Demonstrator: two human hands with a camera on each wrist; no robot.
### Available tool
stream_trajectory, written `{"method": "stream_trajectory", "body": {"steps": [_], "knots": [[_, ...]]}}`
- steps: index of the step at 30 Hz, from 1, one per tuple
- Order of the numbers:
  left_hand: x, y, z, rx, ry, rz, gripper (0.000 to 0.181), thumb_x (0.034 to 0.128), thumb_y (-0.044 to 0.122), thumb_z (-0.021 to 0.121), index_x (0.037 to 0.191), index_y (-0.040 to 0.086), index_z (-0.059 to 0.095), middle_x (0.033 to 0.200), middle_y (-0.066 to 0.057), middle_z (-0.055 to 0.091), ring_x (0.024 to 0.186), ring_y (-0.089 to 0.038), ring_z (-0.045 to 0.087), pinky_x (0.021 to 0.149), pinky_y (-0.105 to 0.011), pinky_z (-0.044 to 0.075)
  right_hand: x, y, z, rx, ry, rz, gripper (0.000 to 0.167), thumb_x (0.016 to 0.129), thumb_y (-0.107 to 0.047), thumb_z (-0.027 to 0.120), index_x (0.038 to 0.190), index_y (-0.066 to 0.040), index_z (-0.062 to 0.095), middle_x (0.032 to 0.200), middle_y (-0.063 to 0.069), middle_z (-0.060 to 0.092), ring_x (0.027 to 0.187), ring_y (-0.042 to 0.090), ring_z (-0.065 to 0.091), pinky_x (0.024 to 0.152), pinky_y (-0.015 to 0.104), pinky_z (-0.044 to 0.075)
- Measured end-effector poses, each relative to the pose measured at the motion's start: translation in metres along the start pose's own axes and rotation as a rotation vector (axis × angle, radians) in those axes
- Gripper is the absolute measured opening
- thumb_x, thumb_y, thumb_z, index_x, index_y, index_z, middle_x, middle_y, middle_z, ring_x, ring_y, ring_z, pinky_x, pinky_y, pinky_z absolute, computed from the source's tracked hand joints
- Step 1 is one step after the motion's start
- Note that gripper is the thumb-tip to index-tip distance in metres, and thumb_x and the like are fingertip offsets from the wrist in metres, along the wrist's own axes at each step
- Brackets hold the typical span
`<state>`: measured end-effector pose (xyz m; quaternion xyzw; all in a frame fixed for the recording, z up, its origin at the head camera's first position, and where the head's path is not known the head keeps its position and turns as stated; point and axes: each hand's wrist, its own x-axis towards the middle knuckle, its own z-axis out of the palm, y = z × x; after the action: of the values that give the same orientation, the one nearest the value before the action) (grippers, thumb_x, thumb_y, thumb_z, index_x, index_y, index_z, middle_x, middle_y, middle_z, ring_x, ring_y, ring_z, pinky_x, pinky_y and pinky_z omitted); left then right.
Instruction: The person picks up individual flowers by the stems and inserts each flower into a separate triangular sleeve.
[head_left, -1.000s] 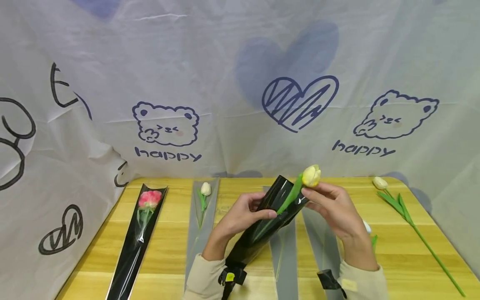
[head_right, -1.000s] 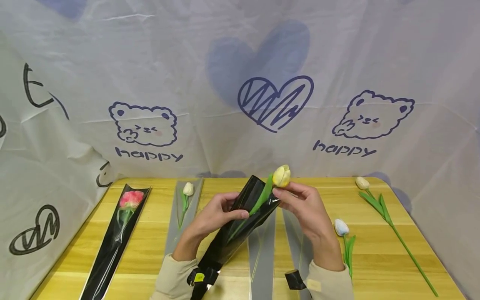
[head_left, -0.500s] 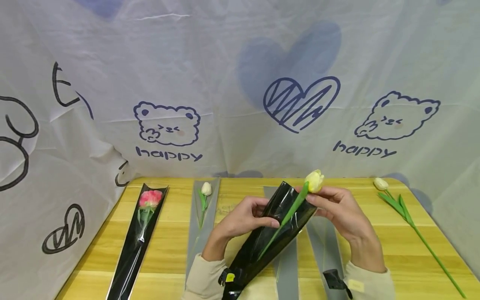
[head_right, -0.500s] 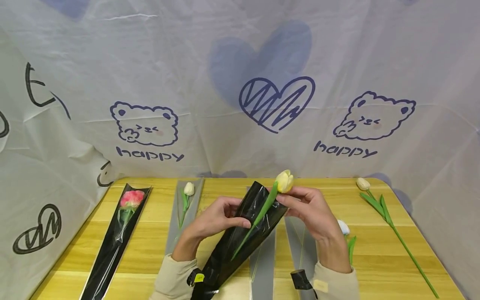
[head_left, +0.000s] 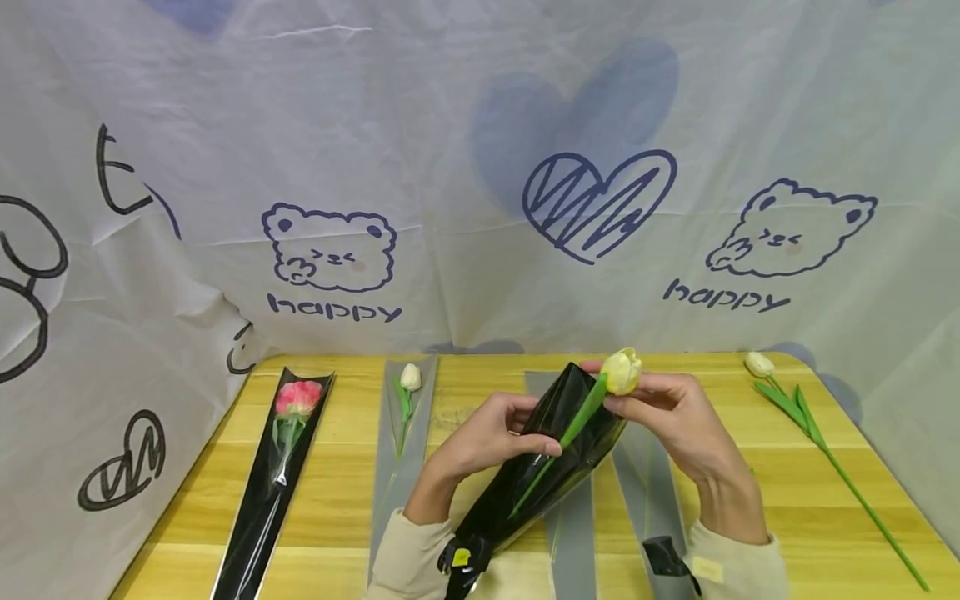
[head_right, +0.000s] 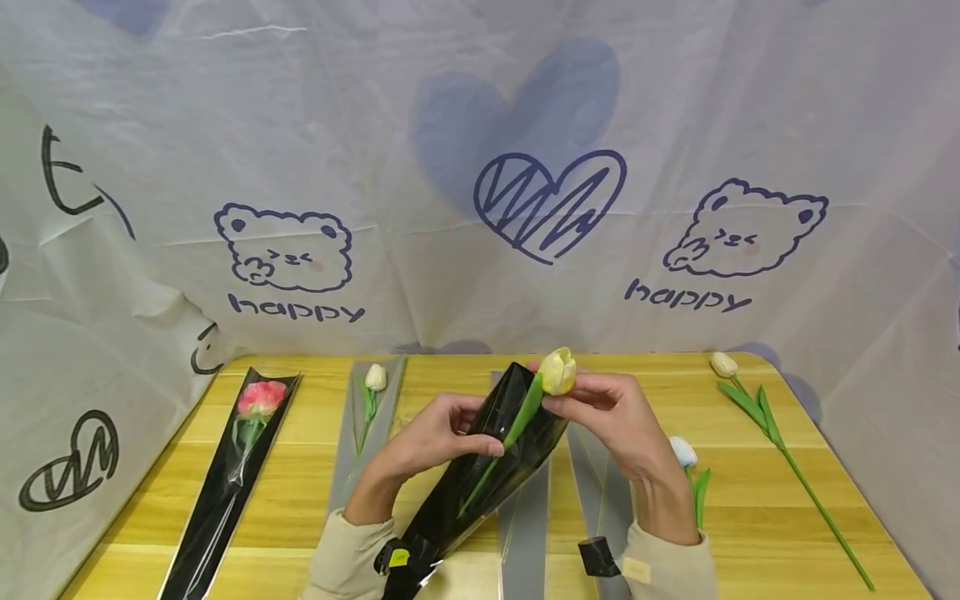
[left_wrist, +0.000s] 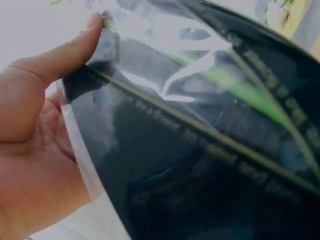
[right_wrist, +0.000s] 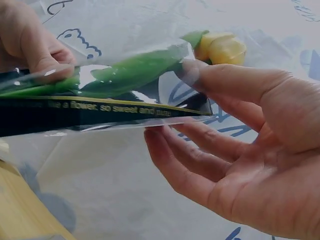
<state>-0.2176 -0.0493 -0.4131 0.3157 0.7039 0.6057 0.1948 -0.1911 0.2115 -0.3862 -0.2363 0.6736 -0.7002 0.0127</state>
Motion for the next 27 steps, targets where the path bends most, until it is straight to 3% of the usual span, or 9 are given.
{"method": "stream_trajectory", "body": {"steps": [4,7,12,15,18,19,22,24,27], "knots": [[0.0,0.001,0.001,0.012,-0.002,-0.004,0.027,0.0915,0.0,0.076,0.117,-0.006,0.07,0.099,-0.011,0.074,0.079,-0.012,0.071,0.069,-0.025,0.055,0.0,0.0,0.0,-0.036,0.011,0.041,0.03,0.097,0.004,0.067,0.126,0.01,0.067,0.135,0.011,0.067,0.127,0.022,0.06,0.095,0.034,0.054],[0.0,0.003,0.003,0.035,-0.001,-0.014,0.025,0.0912,0.001,0.077,0.114,-0.005,0.07,0.096,-0.008,0.073,0.076,-0.011,0.069,0.067,-0.023,0.053,-0.001,0.001,0.001,-0.091,0.048,0.135,0.026,0.097,-0.002,0.07,0.123,0.002,0.073,0.121,0.005,0.073,0.108,0.017,0.07,0.084,0.034,0.058],[0.001,0.002,0.004,0.045,-0.019,-0.022,0.026,0.0934,0.005,0.076,0.117,-0.004,0.069,0.099,-0.007,0.073,0.079,-0.01,0.069,0.07,-0.025,0.055,0.002,0.0,0.003,-0.127,0.104,0.225,0.024,0.096,-0.007,0.073,0.116,0.005,0.073,0.105,0.001,0.075,0.091,0.017,0.072,0.078,0.036,0.06],[0.0,-0.001,0.002,0.014,-0.06,-0.041,0.028,0.0989,0.012,0.071,0.122,-0.002,0.066,0.099,-0.006,0.072,0.08,-0.012,0.069,0.072,-0.029,0.057,0.002,-0.002,0.003,-0.146,0.185,0.219,0.024,0.096,-0.009,0.074,0.113,0.006,0.074,0.099,-0.002,0.076,0.087,0.013,0.07,0.076,0.032,0.059],[-0.002,-0.007,-0.002,-0.031,-0.14,-0.072,0.03,0.1047,0.016,0.062,0.131,0.001,0.061,0.098,-0.001,0.069,0.084,-0.009,0.065,0.079,-0.029,0.054,0.001,-0.004,0.001,-0.117,0.313,0.188,0.012,0.095,-0.007,0.074,0.104,-0.001,0.078,0.091,-0.004,0.075,0.079,0.008,0.066,0.071,0.025,0.057],[-0.003,-0.009,-0.003,-0.03,-0.166,-0.081,0.028,0.1059,0.017,0.06,0.129,0.0,0.061,0.091,0.001,0.065,0.078,-0.008,0.06,0.077,-0.027,0.051,0.0,-0.004,0.0,-0.097,0.355,0.175,0.009,0.095,-0.006,0.074,0.102,-0.005,0.079,0.09,-0.004,0.074,0.077,0.006,0.065,0.069,0.023,0.056],[-0.006,-0.015,-0.005,-0.049,-0.217,-0.108,0.025,0.1065,0.011,0.057,0.127,-0.002,0.061,0.088,0.003,0.06,0.077,-0.007,0.054,0.076,-0.025,0.045,-0.003,-0.005,-0.004,-0.02,0.455,0.13,0.014,0.094,-0.002,0.074,0.094,-0.014,0.081,0.087,-0.005,0.074,0.073,0.004,0.062,0.065,0.02,0.053],[-0.006,-0.016,-0.005,-0.046,-0.213,-0.116,0.021,0.1049,0.007,0.058,0.121,-0.006,0.062,0.085,0.002,0.059,0.073,-0.008,0.052,0.074,-0.024,0.045,-0.004,-0.005,-0.007,0.008,0.486,0.111,0.018,0.094,0.0,0.073,0.092,-0.016,0.081,0.087,-0.005,0.074,0.072,0.004,0.062,0.064,0.019,0.053],[-0.004,-0.015,-0.003,0.002,-0.156,-0.117,0.018,0.1007,0.005,0.065,0.114,-0.008,0.065,0.086,0.001,0.063,0.074,-0.008,0.057,0.071,-0.023,0.047,-0.005,-0.007,-0.011,0.017,0.5,0.1,0.018,0.093,0.001,0.073,0.091,-0.015,0.081,0.086,-0.005,0.074,0.071,0.004,0.061,0.064,0.019,0.053]]}}
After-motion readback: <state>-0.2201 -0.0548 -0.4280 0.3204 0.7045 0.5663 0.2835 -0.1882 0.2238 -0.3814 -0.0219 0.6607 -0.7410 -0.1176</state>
